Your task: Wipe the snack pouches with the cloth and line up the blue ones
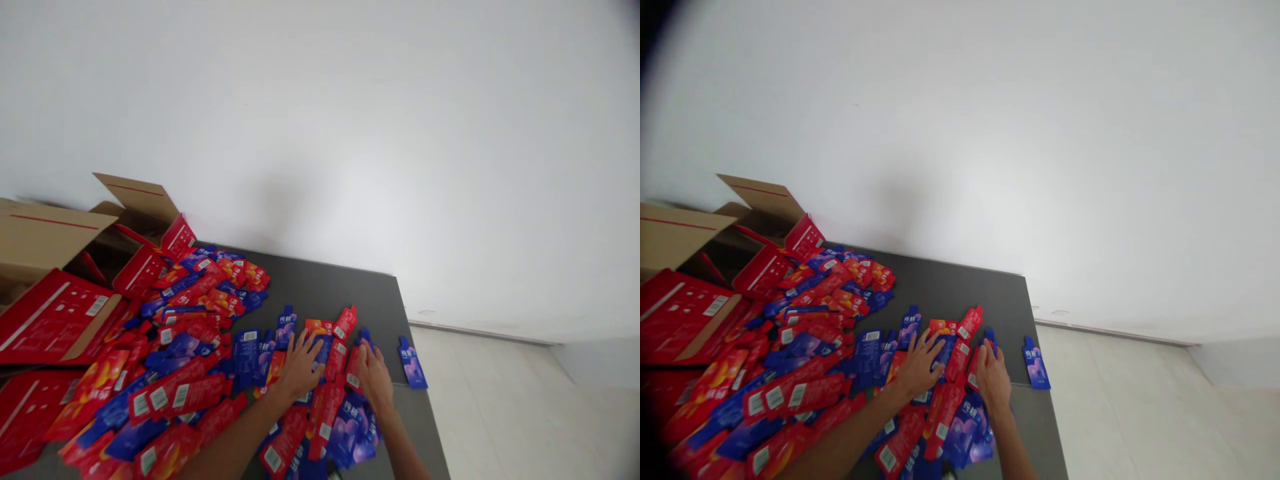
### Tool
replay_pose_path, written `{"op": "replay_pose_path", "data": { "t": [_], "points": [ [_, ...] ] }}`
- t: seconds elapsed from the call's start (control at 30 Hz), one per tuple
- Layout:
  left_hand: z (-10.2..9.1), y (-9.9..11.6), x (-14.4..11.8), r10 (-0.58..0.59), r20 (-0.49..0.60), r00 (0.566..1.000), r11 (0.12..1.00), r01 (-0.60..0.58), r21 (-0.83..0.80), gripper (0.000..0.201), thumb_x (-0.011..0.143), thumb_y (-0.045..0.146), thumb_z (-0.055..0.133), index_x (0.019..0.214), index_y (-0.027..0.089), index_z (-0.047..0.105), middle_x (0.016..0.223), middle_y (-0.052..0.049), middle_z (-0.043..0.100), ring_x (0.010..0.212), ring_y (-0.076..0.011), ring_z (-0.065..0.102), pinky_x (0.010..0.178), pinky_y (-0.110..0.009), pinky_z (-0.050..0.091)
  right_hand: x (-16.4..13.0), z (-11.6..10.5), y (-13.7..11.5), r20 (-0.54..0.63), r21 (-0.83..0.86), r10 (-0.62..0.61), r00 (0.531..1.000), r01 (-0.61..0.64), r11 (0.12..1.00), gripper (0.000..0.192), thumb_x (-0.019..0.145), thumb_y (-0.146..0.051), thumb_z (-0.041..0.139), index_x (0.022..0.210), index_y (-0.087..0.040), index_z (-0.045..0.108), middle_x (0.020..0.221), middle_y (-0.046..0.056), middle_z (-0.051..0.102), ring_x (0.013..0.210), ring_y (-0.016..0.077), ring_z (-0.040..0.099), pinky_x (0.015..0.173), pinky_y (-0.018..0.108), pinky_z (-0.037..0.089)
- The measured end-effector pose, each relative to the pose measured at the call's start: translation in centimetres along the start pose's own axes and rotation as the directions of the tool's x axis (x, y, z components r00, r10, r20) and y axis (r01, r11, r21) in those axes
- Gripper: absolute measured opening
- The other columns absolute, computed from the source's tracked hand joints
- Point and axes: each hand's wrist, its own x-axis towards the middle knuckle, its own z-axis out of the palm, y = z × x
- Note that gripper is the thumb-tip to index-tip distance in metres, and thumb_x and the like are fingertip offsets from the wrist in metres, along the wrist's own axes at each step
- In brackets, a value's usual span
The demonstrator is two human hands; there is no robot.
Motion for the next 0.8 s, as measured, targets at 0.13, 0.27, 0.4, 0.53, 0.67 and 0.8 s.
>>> {"op": "replay_pose_path", "data": {
  "t": [0.13, 0.27, 0.4, 0.53, 0.67, 0.8],
  "points": [
    [-0.8, -2.5, -3.3, -0.114, -0.133, 0.985, 0.993, 0.118, 0.025, 0.069, 0.085, 0.051, 0.055, 0.15, 0.033, 0.038, 0.163, -0.001, 0.023, 0.151, -0.0298, 0.009, 0.122, -0.05, 0.006, 0.9, -1.3, 5.7, -0.254, 0.05, -0.038, 0.966, 0.052, 0.997, 0.066, 0.099, -0.045, 0.014, 0.14, -0.01, 0.052, 0.141, 0.015, 0.054, 0.135, 0.0262, 0.045, 0.115, 0.038, 0.03],
    [-1.4, -3.7, -4.7, -0.233, -0.151, 0.961, 0.968, 0.244, 0.056, 0.08, 0.079, 0.06, 0.061, 0.151, 0.037, 0.035, 0.165, -0.001, 0.016, 0.151, -0.0341, 0.003, 0.12, -0.054, 0.002, 1.9, -0.5, 9.7, -0.375, 0.006, 0.195, 0.906, -0.208, 0.978, 0.062, 0.095, -0.056, 0.027, 0.149, -0.028, 0.041, 0.16, 0.01, 0.026, 0.142, 0.0379, 0.031, 0.111, 0.058, 0.026],
    [-0.7, -3.1, -4.4, -0.252, -0.053, 0.966, 0.966, 0.255, 0.042, 0.086, 0.075, 0.072, 0.057, 0.151, 0.041, 0.032, 0.165, 0.0, 0.012, 0.15, -0.0394, -0.004, 0.117, -0.062, -0.002, 1.7, 1.9, 9.8, -0.117, 0.032, 0.332, 0.936, -0.33, 0.943, 0.061, 0.093, -0.066, 0.03, 0.149, -0.044, 0.034, 0.162, 0.004, 0.021, 0.143, 0.0434, 0.025, 0.106, 0.068, 0.021],
    [0.7, -2.0, -4.3, -0.233, -0.007, 0.972, 0.972, 0.233, 0.019, 0.085, 0.074, 0.079, 0.051, 0.149, 0.044, 0.034, 0.166, 0.001, 0.011, 0.149, -0.0429, -0.008, 0.113, -0.067, -0.007, -0.7, 4.4, 6.5, -0.051, -0.011, 0.241, 0.969, -0.242, 0.97, 0.061, 0.093, -0.068, 0.027, 0.15, -0.045, 0.032, 0.164, 0.003, 0.017, 0.147, 0.0413, 0.013, 0.109, 0.068, 0.014],
    [1.9, -1.1, -5.5, -0.184, -0.017, 0.983, 0.983, 0.184, 0.003, 0.083, 0.072, 0.08, 0.052, 0.145, 0.043, 0.043, 0.165, 0.001, 0.015, 0.148, -0.0443, -0.006, 0.112, -0.067, -0.009, -4.1, 6.3, 3.2, -0.084, -0.021, 0.13, 0.988, -0.133, 0.991, 0.063, 0.093, -0.067, 0.026, 0.152, -0.044, 0.027, 0.165, 0.0, 0.011, 0.148, 0.0399, 0.01, 0.111, 0.067, 0.013],
    [3.0, -0.5, -7.2, -0.139, -0.08, 0.987, 0.99, 0.136, -0.035, 0.067, 0.073, 0.071, 0.059, 0.132, 0.038, 0.06, 0.163, 0.0, 0.022, 0.149, -0.0432, 0.001, 0.114, -0.064, -0.009, -7.0, 7.9, 1.7, -0.127, -0.042, 0.064, 0.99, -0.07, 0.997, 0.063, 0.093, -0.065, 0.029, 0.151, -0.041, 0.031, 0.164, -0.001, 0.018, 0.148, 0.0372, 0.013, 0.111, 0.065, 0.016]
  ]
}}
